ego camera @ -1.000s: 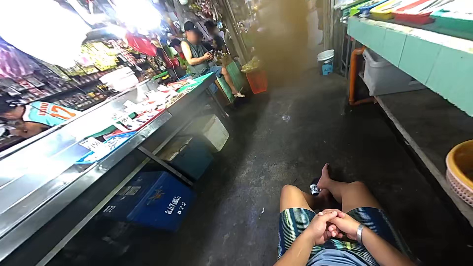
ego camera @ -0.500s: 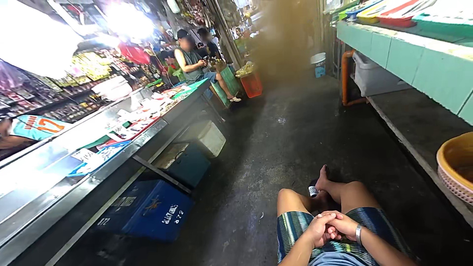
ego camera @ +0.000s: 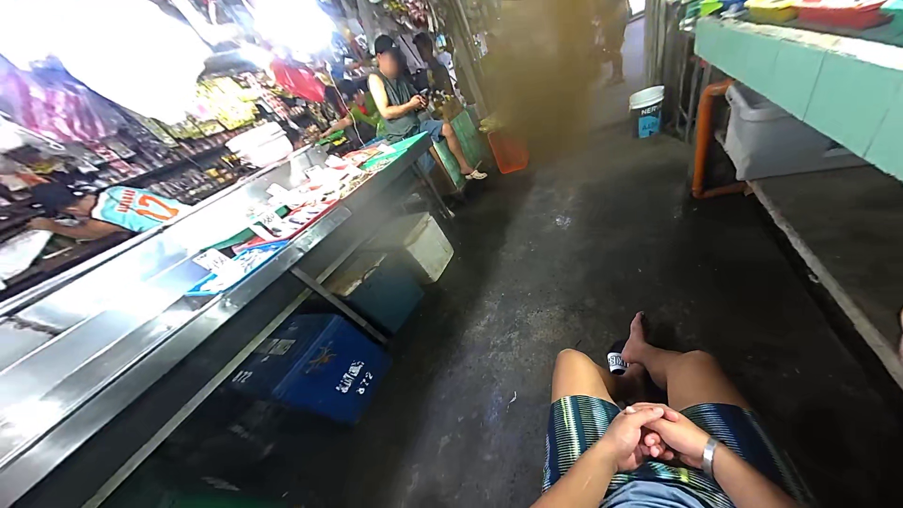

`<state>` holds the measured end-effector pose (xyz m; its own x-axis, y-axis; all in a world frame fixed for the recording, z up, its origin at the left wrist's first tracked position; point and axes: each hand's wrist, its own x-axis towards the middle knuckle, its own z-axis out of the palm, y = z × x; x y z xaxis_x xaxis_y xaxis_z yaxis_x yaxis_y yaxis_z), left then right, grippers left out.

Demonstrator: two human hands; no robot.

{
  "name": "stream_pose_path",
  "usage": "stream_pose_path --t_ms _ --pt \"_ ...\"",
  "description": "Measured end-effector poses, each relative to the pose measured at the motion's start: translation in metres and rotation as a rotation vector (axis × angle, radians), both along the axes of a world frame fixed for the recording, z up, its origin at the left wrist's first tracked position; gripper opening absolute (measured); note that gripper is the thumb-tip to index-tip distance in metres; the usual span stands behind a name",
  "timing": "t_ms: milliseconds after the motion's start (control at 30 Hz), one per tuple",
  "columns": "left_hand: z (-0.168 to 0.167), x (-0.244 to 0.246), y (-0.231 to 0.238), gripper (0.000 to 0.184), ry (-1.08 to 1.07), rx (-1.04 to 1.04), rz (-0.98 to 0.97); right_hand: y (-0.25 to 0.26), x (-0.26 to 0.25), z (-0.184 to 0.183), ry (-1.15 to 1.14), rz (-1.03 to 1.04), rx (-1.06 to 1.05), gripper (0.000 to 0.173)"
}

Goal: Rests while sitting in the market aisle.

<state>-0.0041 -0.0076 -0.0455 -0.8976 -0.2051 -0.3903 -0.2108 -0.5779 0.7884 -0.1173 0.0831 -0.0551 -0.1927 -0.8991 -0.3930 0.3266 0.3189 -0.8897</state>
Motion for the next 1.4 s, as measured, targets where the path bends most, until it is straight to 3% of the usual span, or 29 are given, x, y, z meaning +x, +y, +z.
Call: stream_pose_path --t_ms 1400 --pt "-0.009 -0.007 -0.003 0.025 -0.061 -0.013 -0.022 0.002 -0.007 -0.009 0.01 -0.013 0.032 0.02"
